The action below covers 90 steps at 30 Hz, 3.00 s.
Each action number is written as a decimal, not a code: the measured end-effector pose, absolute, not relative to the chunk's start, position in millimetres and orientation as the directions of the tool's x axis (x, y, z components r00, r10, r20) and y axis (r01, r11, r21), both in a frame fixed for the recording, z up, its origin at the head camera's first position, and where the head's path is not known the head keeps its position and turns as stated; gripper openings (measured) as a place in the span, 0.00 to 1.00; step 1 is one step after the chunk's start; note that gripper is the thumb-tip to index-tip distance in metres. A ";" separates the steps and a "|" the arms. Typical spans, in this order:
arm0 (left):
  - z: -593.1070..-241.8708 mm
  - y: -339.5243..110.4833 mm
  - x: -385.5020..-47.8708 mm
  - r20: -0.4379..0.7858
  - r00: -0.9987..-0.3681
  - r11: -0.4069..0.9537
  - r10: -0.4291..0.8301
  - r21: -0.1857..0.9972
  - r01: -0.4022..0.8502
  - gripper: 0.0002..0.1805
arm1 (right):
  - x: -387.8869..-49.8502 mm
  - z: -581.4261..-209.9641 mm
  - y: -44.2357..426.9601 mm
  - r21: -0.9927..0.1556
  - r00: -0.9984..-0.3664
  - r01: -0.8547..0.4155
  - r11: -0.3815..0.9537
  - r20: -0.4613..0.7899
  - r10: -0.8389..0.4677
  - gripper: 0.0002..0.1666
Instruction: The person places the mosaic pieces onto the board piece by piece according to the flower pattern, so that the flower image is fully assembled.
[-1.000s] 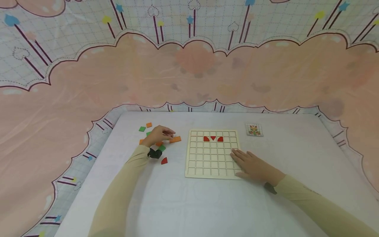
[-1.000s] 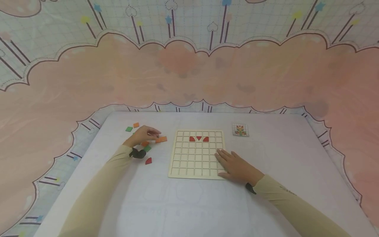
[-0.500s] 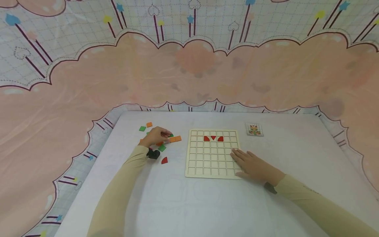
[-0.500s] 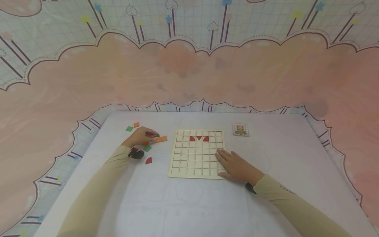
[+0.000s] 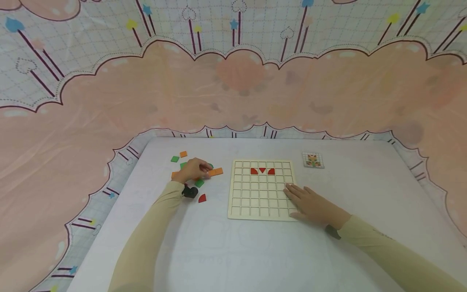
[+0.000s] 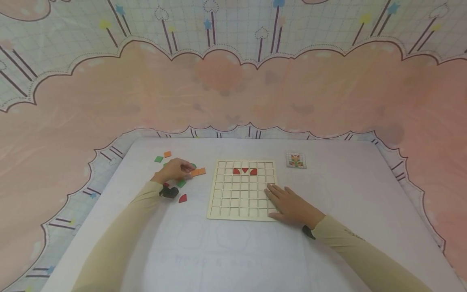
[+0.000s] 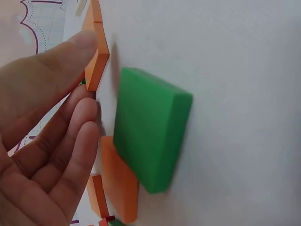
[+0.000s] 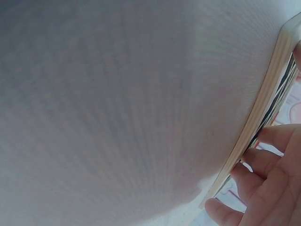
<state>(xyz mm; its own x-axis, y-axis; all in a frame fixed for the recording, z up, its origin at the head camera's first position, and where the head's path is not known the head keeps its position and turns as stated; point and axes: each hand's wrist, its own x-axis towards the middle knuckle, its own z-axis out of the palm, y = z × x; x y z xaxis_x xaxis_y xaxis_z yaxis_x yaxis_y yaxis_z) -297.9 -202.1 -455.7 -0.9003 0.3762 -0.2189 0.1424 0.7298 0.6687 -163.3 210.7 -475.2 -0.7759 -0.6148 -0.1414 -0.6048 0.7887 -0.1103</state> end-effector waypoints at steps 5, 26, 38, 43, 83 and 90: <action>-456.8 -197.6 -296.5 -0.218 -0.907 0.751 0.360 0.645 0.143 0.15 | -163.4 -474.4 210.3 -0.107 -0.778 -0.601 0.792 -0.147 -0.611 0.43; -463.3 -197.5 -293.2 -0.201 -0.935 0.761 0.292 0.641 0.100 0.15 | -163.5 -476.6 211.4 -0.099 -0.773 -0.615 0.783 -0.122 -0.623 0.43; -456.6 -171.6 -294.9 -0.112 -0.928 0.735 0.356 0.647 0.204 0.14 | -164.8 -479.1 211.3 -0.097 -0.778 -0.602 0.793 -0.150 -0.610 0.43; -455.9 -145.3 -293.0 -0.075 -0.915 0.685 0.396 0.687 0.240 0.14 | -164.5 -479.0 210.8 -0.103 -0.777 -0.604 0.791 -0.147 -0.612 0.43; -471.6 -69.6 -286.8 -0.065 -0.863 0.661 0.501 0.673 0.333 0.08 | -164.5 -477.4 209.2 -0.109 -0.779 -0.600 0.793 -0.145 -0.609 0.43; -470.2 -79.9 -289.6 -0.046 -0.844 0.649 0.535 0.662 0.375 0.10 | -163.8 -476.0 208.5 -0.113 -0.777 -0.602 0.790 -0.146 -0.613 0.43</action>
<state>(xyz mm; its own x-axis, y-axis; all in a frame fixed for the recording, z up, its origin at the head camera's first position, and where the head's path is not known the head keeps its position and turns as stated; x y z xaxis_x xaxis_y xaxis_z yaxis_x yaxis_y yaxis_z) -289.6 -79.9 -470.2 -0.8437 0.5348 -0.0463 0.3750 0.6488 0.6622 -163.8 208.5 -476.0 -0.7769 -0.6126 -0.1458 -0.6020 0.7904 -0.1131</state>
